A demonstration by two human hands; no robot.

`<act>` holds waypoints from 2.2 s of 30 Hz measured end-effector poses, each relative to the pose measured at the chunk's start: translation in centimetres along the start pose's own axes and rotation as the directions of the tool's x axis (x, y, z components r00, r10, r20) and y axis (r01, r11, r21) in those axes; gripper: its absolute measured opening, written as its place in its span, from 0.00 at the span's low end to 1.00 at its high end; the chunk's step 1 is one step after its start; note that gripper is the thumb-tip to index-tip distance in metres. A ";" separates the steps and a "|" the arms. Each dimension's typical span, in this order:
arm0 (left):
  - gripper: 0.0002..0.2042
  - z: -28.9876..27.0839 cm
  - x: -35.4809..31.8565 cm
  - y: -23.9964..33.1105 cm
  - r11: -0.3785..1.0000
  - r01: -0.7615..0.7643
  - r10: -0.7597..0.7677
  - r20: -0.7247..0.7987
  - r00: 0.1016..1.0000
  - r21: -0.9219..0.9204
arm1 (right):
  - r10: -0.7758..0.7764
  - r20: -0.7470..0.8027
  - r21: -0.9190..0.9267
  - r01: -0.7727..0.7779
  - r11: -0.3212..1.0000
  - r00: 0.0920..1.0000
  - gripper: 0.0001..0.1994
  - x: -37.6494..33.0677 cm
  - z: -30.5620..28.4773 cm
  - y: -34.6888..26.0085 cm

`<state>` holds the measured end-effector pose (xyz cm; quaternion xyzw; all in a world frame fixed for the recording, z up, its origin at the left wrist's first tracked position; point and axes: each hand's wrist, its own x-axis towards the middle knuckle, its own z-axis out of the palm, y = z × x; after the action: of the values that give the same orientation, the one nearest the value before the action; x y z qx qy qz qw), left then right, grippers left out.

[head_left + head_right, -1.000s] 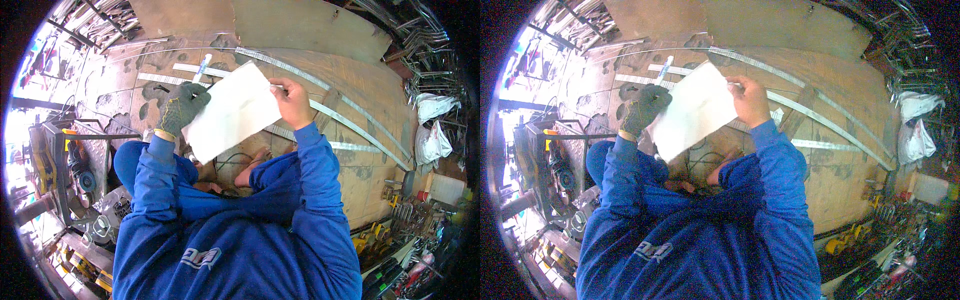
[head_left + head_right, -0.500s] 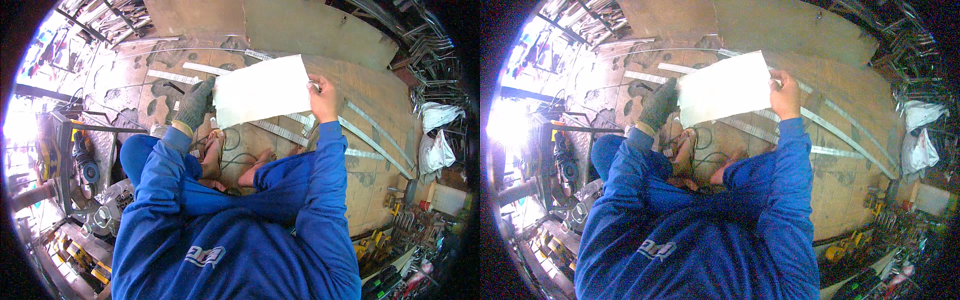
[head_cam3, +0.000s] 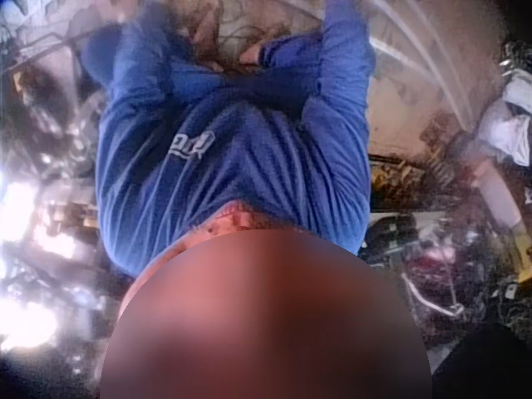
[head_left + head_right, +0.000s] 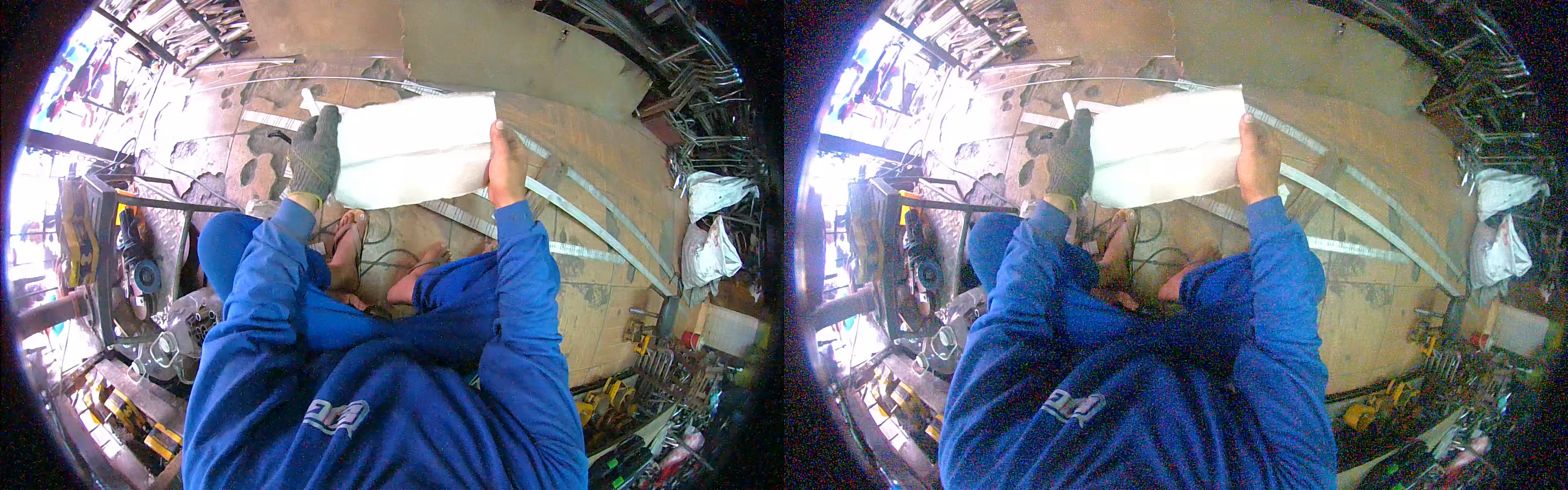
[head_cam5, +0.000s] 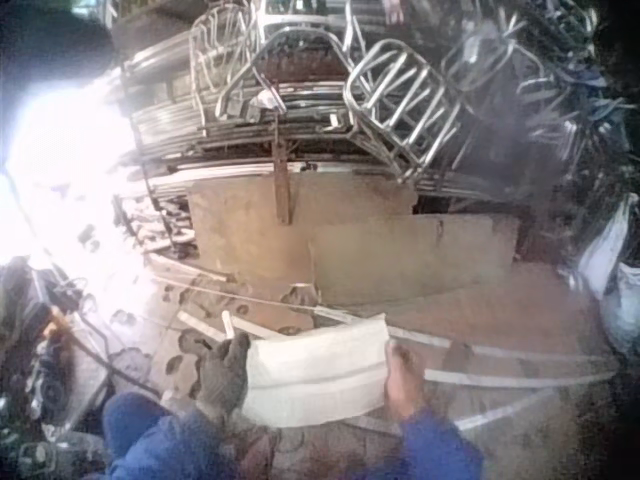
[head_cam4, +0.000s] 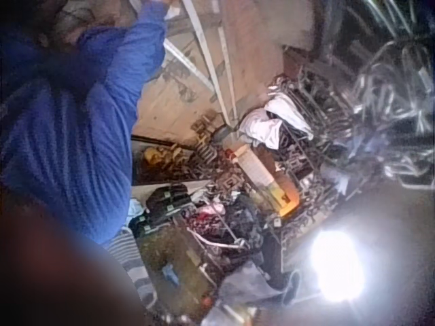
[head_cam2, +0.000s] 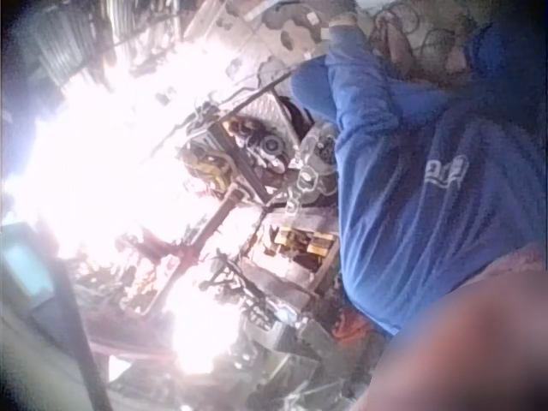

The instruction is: The person unpacks a box of cables, then sits on the floor and uses scissors to open a package containing a metal part. They place a paper template over the part and use a marker to trace or mark specific points on the metal.

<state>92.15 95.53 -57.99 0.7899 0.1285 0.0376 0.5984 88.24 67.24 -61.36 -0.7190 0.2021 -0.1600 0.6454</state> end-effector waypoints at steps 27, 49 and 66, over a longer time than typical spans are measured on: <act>0.36 12.5 -10.1 -26.9 0.960 0.204 -0.279 0.634 0.721 0.190 | -0.082 -0.073 -0.339 0.053 0.939 0.994 0.26 4.4 -4.4 -2.5; 0.12 1.0 12.3 -38.5 0.714 0.637 -0.541 0.349 0.765 -0.290 | 0.564 0.371 -0.357 -0.447 0.820 0.738 0.29 -0.5 2.7 33.2; 0.12 3.0 9.8 -13.6 0.991 0.123 -0.130 0.262 0.956 0.045 | 0.608 0.154 0.653 -0.542 0.529 0.779 0.26 0.3 5.9 12.8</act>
<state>100.08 98.54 -72.74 0.7865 0.0982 -0.1085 0.6000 90.27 71.08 -74.75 -0.3236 0.3857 -0.0325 0.8634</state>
